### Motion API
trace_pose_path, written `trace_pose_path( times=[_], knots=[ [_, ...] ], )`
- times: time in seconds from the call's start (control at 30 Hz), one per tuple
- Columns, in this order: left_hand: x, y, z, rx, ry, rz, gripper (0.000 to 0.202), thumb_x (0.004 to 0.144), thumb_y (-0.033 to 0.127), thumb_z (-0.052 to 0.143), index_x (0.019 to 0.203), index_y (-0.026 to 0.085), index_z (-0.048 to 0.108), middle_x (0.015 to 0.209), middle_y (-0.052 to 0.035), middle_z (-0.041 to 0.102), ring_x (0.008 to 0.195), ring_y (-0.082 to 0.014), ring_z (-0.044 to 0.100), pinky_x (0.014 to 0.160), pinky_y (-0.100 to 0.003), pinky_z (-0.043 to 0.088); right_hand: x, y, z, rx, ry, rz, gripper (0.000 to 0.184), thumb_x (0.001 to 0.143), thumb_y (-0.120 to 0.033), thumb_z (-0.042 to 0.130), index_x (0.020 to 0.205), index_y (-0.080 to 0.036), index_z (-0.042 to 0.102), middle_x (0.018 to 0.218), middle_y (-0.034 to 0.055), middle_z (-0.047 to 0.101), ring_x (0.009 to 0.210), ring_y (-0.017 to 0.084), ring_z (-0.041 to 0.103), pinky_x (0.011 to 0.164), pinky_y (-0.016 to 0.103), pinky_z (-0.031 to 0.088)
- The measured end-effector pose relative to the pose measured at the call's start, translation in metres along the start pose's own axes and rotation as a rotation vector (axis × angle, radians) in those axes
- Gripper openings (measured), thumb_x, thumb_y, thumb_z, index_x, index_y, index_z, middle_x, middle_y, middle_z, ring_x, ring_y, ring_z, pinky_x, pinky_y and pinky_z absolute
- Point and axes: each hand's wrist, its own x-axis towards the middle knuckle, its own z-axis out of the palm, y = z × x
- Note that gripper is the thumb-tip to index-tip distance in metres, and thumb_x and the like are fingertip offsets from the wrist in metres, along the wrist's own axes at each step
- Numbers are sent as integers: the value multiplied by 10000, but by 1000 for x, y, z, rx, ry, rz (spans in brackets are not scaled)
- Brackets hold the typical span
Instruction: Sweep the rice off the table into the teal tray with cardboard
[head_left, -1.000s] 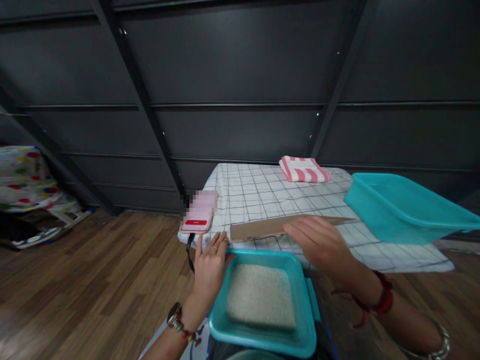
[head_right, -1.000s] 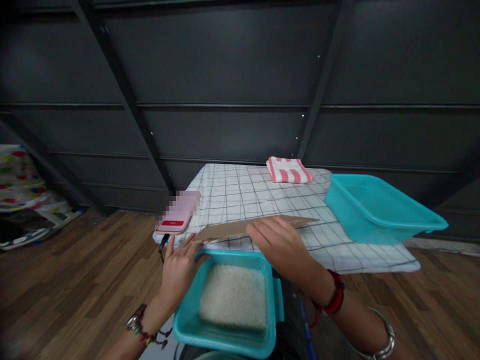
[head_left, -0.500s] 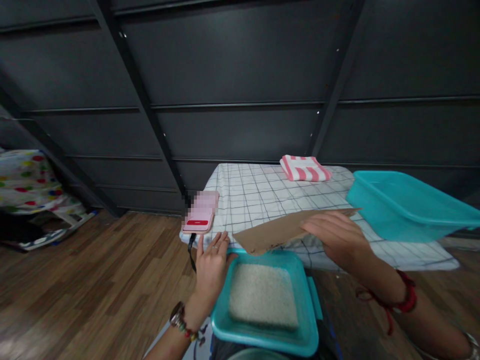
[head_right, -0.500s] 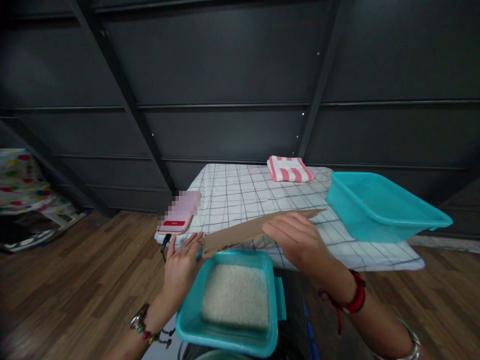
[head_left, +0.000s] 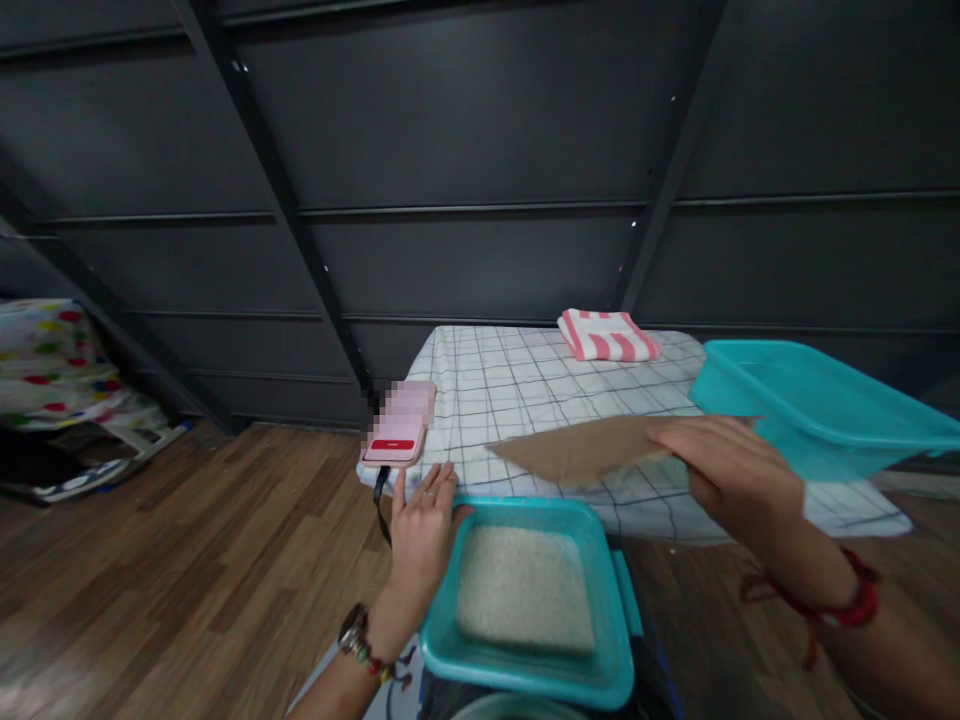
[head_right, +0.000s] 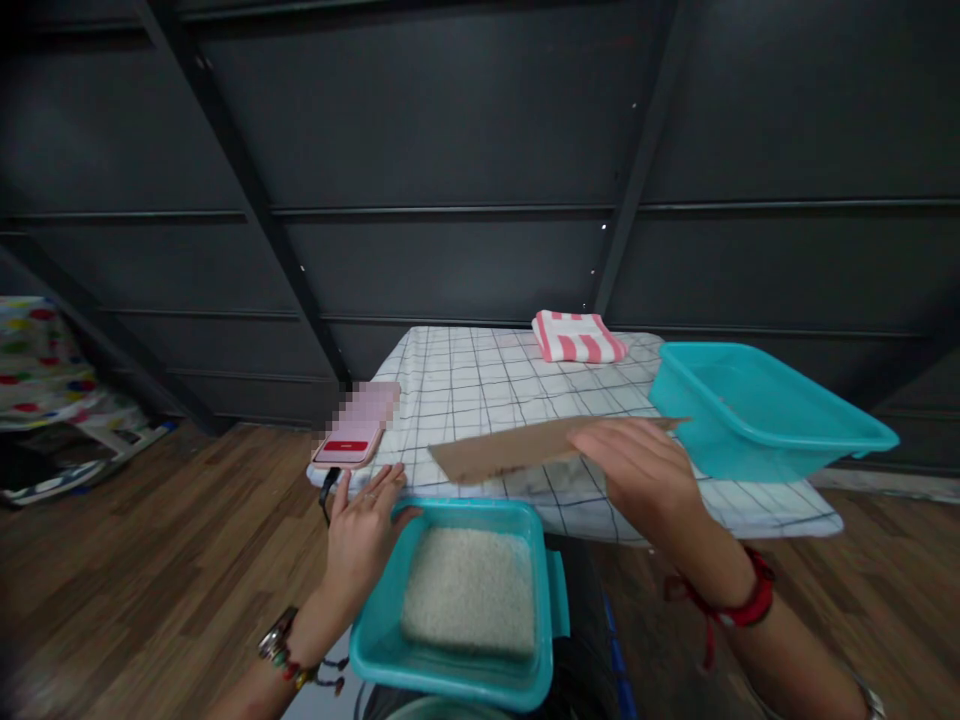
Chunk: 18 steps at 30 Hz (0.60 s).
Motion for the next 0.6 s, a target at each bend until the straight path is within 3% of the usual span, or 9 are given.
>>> trace_pose_path(
  times=[0.1, 0.2, 0.33, 0.47, 0.6],
  knots=[
    [0, 1, -1, 0, 5, -6, 230, 853, 206, 486, 1016, 165, 643, 1080, -135, 692, 1014, -284, 640, 1033, -528, 297, -1, 8, 31, -130, 18, -43, 359, 787, 13, 366, 939, -153, 646, 841, 84, 697, 812, 198, 645, 719, 351, 507],
    [0, 2, -1, 9, 21, 10, 234, 861, 205, 472, 1016, 150, 639, 1063, -139, 698, 999, -289, 646, 1024, -539, 301, -4, 2, 54, -60, -197, -35, 355, 810, -7, 369, 963, -142, 658, 907, 90, 698, 870, 200, 636, 741, 361, 516],
    [-1, 1, -2, 41, 8, 34, 240, 873, 208, 459, 1029, 147, 630, 1080, -142, 691, 1020, -289, 638, 1013, -529, 323, -5, -30, 59, 147, -386, 18, 266, 848, -112, 458, 1020, -183, 649, 1046, 75, 670, 992, 190, 600, 823, 368, 515],
    [-5, 1, 0, 36, 12, 29, 268, 880, 211, 454, 1099, 141, 593, 1128, -157, 668, 1068, -294, 612, 1007, -533, 336, -8, -58, 65, 182, -370, -6, 183, 842, -132, 515, 957, -162, 654, 1031, 97, 665, 996, 214, 590, 842, 391, 513],
    [-10, 1, 2, 48, 78, 1, 260, 880, 232, 474, 1100, 137, 573, 1208, -205, 608, 1169, -330, 533, 985, -569, 356, -19, -65, 73, 169, -317, -79, 248, 854, -73, 475, 1022, -164, 633, 1027, 96, 660, 1005, 205, 579, 857, 398, 506]
  ],
)
